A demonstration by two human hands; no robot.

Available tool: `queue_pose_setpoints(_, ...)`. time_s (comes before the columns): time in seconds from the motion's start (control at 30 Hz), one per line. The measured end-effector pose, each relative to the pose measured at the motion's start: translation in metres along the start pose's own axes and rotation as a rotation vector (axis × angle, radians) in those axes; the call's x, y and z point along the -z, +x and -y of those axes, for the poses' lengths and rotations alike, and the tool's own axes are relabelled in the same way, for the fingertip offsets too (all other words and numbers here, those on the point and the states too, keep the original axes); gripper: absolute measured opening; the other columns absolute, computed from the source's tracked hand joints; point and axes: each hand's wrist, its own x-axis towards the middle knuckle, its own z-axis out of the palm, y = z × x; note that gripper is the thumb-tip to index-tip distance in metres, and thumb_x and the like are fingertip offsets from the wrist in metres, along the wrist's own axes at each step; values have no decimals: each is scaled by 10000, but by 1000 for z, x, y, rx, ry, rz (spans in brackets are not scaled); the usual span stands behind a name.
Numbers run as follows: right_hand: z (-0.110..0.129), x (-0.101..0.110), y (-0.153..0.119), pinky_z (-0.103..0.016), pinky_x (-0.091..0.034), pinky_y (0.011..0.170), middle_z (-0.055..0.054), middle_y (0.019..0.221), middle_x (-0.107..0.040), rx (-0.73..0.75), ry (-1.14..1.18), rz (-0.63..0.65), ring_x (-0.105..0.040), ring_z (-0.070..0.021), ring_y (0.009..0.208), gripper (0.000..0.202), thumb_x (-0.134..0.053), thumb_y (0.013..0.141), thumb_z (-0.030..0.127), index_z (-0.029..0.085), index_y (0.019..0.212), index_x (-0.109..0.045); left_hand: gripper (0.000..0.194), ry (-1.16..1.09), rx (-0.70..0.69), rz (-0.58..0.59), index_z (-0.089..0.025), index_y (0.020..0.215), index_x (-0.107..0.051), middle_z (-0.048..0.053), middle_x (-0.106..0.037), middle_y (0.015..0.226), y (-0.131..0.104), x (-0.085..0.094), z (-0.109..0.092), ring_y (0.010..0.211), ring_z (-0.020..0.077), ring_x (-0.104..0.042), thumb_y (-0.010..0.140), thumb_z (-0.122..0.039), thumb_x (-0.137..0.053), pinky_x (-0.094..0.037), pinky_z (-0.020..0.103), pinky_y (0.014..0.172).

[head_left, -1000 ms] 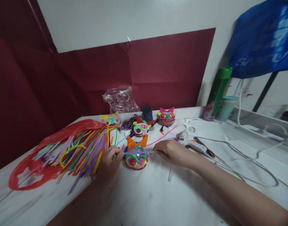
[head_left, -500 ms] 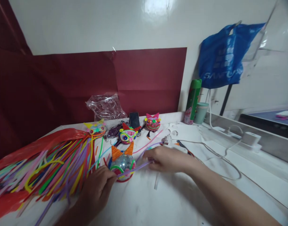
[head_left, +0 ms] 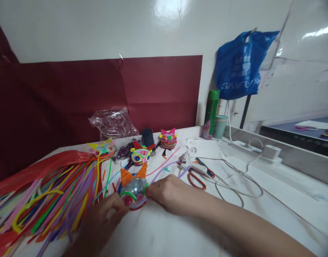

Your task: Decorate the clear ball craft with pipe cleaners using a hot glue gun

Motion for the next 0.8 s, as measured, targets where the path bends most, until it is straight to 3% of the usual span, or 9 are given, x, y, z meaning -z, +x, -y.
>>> queue_pose_setpoints(0.07, 2, -4, 1, -244, -301, 527, -25, 743, -668, 12, -1, -5, -559, -118, 608, 141, -480, 904, 108, 165, 808, -566, 240, 131, -154, -122, -229, 698, -622, 8, -672, 700, -1, -1, -3, 673, 160, -641, 824, -426, -567, -505, 233, 619)
queue_pose_setpoints(0.17, 8, -13, 3, -245, -313, 530, -25, 753, -671, 61, 9, -13, -567, -125, 634, 147, -458, 922, 132, 169, 848, -579, 198, 290, -381, -175, -258, 949, -647, 9, -722, 856, -6, -8, -5, 810, 174, -673, 772, -347, -662, -515, 238, 756)
queue_pose_setpoints(0.27, 8, -13, 2, -246, -336, 552, -30, 773, -674, 83, 21, -41, -577, -133, 672, 171, -438, 936, 148, 175, 869, -592, 117, 310, -455, -193, -264, 896, -632, -20, -714, 761, -7, -11, -6, 708, 142, -669, 811, -190, -599, -511, 216, 715)
queue_pose_setpoints(0.43, -16, 12, -5, -228, -360, 603, -43, 742, -670, 39, 13, -104, -591, -132, 689, 249, -420, 928, 93, 168, 813, -628, 154, 267, -247, -210, -232, 714, -643, -11, -655, 600, 2, 2, -4, 556, 136, -620, 834, -248, -547, -472, 219, 541)
queue_pose_setpoints(0.57, -38, 33, -16, -224, -374, 588, -36, 697, -661, -53, 14, -148, -587, -131, 633, 260, -446, 939, 151, 177, 780, -650, 256, 232, -37, -156, -239, 650, -664, 0, -655, 563, 3, 9, 2, 541, 160, -610, 819, -366, -520, -469, 249, 550)
queue_pose_setpoints(0.7, -55, 41, -23, -224, -414, 607, -35, 721, -672, -90, 106, -221, -603, -130, 633, 240, -452, 945, 216, 175, 814, -649, 270, 188, 172, -208, -254, 728, -691, -5, -677, 594, -3, 7, 5, 553, 174, -611, 788, -471, -543, -454, 257, 550)
queue_pose_setpoints(0.8, -71, 40, -27, -213, -424, 583, -19, 693, -648, -234, 272, -403, -574, -118, 596, 217, -478, 923, 272, 171, 813, -635, 333, 141, 344, -284, -245, 861, -677, -24, -641, 563, -5, 6, 7, 480, 155, -560, 821, -518, -489, -438, 256, 512)
